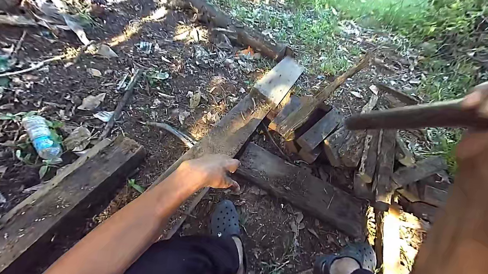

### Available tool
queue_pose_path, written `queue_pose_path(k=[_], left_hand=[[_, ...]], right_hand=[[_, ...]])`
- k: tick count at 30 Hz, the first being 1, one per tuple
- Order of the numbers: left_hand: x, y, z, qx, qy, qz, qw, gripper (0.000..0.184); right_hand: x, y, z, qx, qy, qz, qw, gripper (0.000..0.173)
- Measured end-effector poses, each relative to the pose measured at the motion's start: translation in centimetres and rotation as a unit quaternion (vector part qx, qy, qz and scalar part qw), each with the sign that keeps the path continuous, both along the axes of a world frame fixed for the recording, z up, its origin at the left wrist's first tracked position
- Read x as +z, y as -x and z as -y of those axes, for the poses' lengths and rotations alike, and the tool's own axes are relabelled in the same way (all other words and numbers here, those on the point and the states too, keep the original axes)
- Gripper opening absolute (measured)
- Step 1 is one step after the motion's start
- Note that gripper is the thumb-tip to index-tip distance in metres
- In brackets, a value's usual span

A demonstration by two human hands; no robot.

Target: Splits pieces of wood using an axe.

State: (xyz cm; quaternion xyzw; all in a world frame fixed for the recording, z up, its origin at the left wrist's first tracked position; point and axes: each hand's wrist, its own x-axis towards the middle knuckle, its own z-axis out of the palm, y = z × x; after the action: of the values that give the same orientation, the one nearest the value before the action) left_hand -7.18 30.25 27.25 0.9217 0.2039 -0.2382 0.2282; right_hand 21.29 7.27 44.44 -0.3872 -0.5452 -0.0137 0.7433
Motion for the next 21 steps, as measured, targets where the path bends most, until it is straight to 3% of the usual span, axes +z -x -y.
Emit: queue_pose_path(k=[2, 3, 5, 6, 7, 10, 13, 17, 21], left_hand=[[-0.3, -0.1, -0.2, 0.001, -0.001, -0.014, 1.000, 0.059], [-0.4, -0.2, -0.5, 0.005, 0.002, -0.017, 1.000, 0.059], [-0.4, -0.2, -0.4, 0.017, 0.009, -0.007, 1.000, 0.060], [-0.4, 0.0, -0.1, 0.019, 0.012, 0.005, 1.000, 0.060], [0.0, 0.4, -0.1, 0.023, 0.003, 0.024, 0.999, 0.061], [1.3, 1.2, 0.2, 0.044, 0.004, 0.022, 0.999, 0.067], [0.2, 1.2, -0.3, 0.025, -0.002, -0.005, 1.000, 0.064], [0.5, -0.1, -0.8, 0.019, 0.016, 0.056, 0.998, 0.075], [1.8, -2.6, -0.6, -0.006, 0.029, 0.125, 0.992, 0.072]], right_hand=[[-10.5, 3.8, 1.0, -0.088, 0.163, -0.062, 0.981, 0.073], [-17.2, 5.5, 1.5, -0.104, 0.262, -0.137, 0.950, 0.081], [-28.2, 8.0, 3.7, -0.102, 0.484, -0.260, 0.829, 0.083], [-31.3, 9.0, 4.8, -0.095, 0.554, -0.314, 0.765, 0.084], [-32.3, 9.5, 5.1, -0.087, 0.577, -0.358, 0.729, 0.082], [-29.7, 10.0, 6.2, -0.083, 0.549, -0.448, 0.701, 0.079], [-26.6, 10.1, 7.2, -0.113, 0.523, -0.454, 0.713, 0.074], [-23.8, 10.4, 8.7, -0.120, 0.508, -0.420, 0.743, 0.069], [-25.2, 10.9, 9.3, -0.109, 0.554, -0.372, 0.736, 0.071]])
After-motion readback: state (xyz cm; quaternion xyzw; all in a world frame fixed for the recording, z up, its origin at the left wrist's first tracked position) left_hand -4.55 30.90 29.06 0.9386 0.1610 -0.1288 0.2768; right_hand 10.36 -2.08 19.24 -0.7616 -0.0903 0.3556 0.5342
